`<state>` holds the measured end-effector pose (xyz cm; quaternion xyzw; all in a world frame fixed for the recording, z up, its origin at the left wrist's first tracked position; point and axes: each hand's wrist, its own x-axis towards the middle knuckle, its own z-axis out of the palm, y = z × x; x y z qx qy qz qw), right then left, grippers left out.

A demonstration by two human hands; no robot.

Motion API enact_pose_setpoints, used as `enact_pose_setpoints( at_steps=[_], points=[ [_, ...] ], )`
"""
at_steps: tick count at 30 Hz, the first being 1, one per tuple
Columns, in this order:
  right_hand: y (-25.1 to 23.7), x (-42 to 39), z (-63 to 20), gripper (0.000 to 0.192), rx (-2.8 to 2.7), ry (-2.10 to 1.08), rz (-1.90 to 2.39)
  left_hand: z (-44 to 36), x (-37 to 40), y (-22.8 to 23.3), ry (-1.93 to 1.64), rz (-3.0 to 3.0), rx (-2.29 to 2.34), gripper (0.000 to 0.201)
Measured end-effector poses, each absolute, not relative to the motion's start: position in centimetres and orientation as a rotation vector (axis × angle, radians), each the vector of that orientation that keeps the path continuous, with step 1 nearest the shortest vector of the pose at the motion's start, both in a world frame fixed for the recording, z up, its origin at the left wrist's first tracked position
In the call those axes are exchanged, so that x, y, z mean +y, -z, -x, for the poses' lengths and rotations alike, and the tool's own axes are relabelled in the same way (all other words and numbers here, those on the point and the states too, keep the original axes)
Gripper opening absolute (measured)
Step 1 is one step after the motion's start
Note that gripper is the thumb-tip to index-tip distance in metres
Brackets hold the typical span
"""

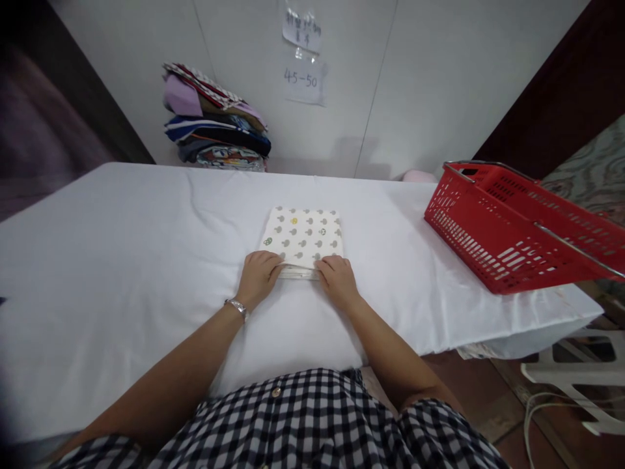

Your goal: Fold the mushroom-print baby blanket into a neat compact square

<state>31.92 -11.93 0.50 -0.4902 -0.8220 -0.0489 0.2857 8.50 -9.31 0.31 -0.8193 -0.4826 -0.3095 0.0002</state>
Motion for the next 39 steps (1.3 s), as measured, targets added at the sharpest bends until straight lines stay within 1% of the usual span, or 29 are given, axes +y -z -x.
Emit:
enact_pose_setpoints(
  at_steps=[8,14,31,39],
  points=[
    [0.0,-11.6,-32.5,0.029,-2.133,0.201,1.313,-8.4,-9.5,-0.4,0.991,2.585,-1.490,0.019],
    [0.5,-12.2,-33.1,0.028,-2.173,0.130,1.286,-8.0,-9.8,-0.3,0.965,2.613,-1.477,0.019],
    [0.5,-12.5,-33.2,0.027,-2.189,0.134,1.201,-7.7,-10.3,-0.6,0.908,2.680,-1.421,0.016],
    [0.5,-12.6,-32.9,0.025,-2.177,0.117,1.185,-8.1,-10.1,-0.1,0.997,2.645,-1.444,0.013]
  ],
)
